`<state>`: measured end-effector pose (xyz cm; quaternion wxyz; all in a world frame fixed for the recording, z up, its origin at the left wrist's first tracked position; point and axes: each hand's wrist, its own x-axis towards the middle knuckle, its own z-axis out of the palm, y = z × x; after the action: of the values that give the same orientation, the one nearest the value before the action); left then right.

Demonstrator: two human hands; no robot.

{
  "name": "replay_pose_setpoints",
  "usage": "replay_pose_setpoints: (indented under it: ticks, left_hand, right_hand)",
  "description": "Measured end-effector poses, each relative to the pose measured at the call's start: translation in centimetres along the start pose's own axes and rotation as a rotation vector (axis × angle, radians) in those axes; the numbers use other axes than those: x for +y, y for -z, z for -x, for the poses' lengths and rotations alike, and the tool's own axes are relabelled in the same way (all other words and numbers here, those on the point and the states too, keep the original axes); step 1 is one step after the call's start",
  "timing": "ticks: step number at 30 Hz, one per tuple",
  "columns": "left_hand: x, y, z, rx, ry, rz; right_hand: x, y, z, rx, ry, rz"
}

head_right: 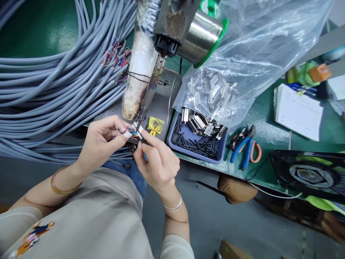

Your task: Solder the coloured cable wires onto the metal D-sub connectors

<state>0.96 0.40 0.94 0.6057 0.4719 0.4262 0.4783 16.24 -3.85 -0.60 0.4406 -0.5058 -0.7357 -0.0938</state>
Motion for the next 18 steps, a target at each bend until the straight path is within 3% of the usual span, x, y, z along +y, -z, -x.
replay_pose_setpoints:
  ticks: [8, 12, 18]
  left_hand:
    - [-0.6, 0.1, 0.0, -0.006, 0.090, 0.032]
    - [-0.2, 0.3, 0.3, -0.017, 0.124, 0.027]
    - [0.5, 1.1, 0.4, -0.132, 0.258, 0.027]
  right_hand:
    - [0.3, -0.1, 0.8, -0.036, 0.063, 0.021]
    - [0.4, 0.1, 0.9, -0.004, -0.085, -0.092]
    - [0.3, 0.2, 0.4, -0.041, -0.398, -0.404]
